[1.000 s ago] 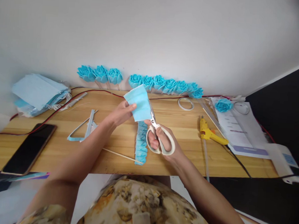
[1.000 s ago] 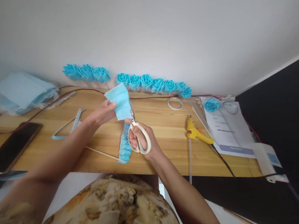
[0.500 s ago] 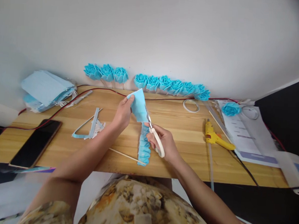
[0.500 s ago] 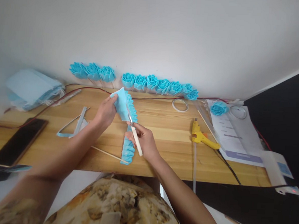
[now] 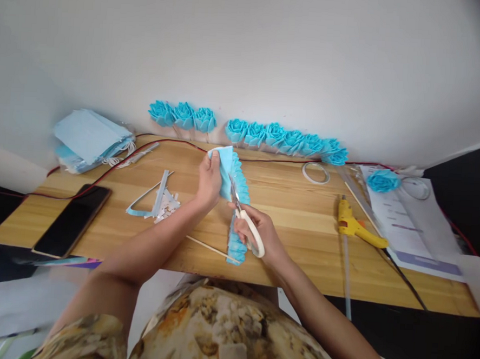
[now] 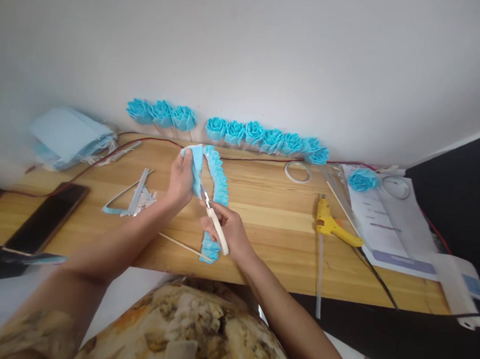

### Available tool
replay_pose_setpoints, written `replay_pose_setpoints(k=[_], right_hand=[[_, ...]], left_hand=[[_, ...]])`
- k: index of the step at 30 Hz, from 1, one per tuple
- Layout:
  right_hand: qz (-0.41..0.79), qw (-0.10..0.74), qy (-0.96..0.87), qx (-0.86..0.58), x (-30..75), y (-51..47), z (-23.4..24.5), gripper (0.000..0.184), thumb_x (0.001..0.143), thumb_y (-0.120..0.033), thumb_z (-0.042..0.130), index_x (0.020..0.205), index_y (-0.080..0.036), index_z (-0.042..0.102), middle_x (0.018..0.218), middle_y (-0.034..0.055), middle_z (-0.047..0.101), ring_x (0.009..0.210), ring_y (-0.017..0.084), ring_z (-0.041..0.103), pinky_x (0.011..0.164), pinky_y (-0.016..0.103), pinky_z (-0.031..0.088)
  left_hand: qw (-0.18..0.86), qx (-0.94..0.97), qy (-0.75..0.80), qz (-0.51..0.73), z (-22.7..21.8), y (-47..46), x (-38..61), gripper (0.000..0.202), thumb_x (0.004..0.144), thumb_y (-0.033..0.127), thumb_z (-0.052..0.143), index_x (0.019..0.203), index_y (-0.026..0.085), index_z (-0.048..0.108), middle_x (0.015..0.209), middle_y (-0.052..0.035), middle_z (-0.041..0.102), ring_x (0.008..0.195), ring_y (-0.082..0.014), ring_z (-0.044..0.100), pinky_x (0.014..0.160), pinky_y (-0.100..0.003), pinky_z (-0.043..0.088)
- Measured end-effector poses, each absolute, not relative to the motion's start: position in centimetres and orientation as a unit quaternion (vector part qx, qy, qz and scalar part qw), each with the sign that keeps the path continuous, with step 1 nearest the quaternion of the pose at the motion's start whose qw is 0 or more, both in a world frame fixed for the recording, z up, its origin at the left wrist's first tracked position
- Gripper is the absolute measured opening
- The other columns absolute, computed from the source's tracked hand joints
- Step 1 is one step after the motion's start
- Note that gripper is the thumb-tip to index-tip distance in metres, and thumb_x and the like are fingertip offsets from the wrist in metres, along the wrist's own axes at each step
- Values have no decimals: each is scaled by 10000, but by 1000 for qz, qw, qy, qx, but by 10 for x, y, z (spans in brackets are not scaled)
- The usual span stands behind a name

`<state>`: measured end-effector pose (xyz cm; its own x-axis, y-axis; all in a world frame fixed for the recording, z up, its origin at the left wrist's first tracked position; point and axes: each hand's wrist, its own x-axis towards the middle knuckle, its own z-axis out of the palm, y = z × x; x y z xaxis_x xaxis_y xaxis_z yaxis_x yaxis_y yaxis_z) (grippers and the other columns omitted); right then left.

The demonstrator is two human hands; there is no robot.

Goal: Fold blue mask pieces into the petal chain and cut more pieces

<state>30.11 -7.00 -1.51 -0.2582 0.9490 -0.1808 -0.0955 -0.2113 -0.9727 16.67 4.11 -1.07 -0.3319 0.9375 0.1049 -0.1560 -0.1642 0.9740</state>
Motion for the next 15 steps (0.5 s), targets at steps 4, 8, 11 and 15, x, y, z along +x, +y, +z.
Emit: replay_pose_setpoints(k=[4, 8, 11, 15], right_hand=[[699, 431, -443, -361, 295, -75, -10, 657, 742, -688, 715, 1170, -194, 654, 734, -11, 568, 542, 90, 448, 497, 243, 344], [751, 436, -387, -310, 290, -78, -8, 623, 784, -723, 647, 1165, -230, 629, 750, 2, 548, 611, 132, 454, 545, 273, 389], [768, 424, -366, -310, 289, -79, -7, 655, 786, -749, 618, 1183, -228, 621, 751, 10, 539, 619, 146, 452, 548, 280, 400], [788, 411, -351, -295, 288, -82, -5, 656, 813, -744, 591, 1219, -229, 614, 716, 1, 513, 612, 145, 449, 542, 269, 407]], left_hand=[[401, 408, 498, 652, -10, 42, 164, 390, 950, 539, 530, 762, 199, 499, 700, 25, 470, 680, -126, 446, 677, -241, 397], [392, 406, 504, 654, -7, 41, 163, 367, 955, 513, 535, 770, 196, 509, 705, 24, 476, 681, -126, 448, 670, -239, 393], [391, 406, 499, 659, -7, 41, 162, 375, 948, 531, 538, 780, 197, 513, 709, 21, 489, 686, -129, 466, 675, -243, 402], [390, 401, 495, 665, -11, 49, 155, 416, 920, 585, 561, 774, 199, 506, 702, 17, 493, 699, -133, 491, 663, -245, 410]])
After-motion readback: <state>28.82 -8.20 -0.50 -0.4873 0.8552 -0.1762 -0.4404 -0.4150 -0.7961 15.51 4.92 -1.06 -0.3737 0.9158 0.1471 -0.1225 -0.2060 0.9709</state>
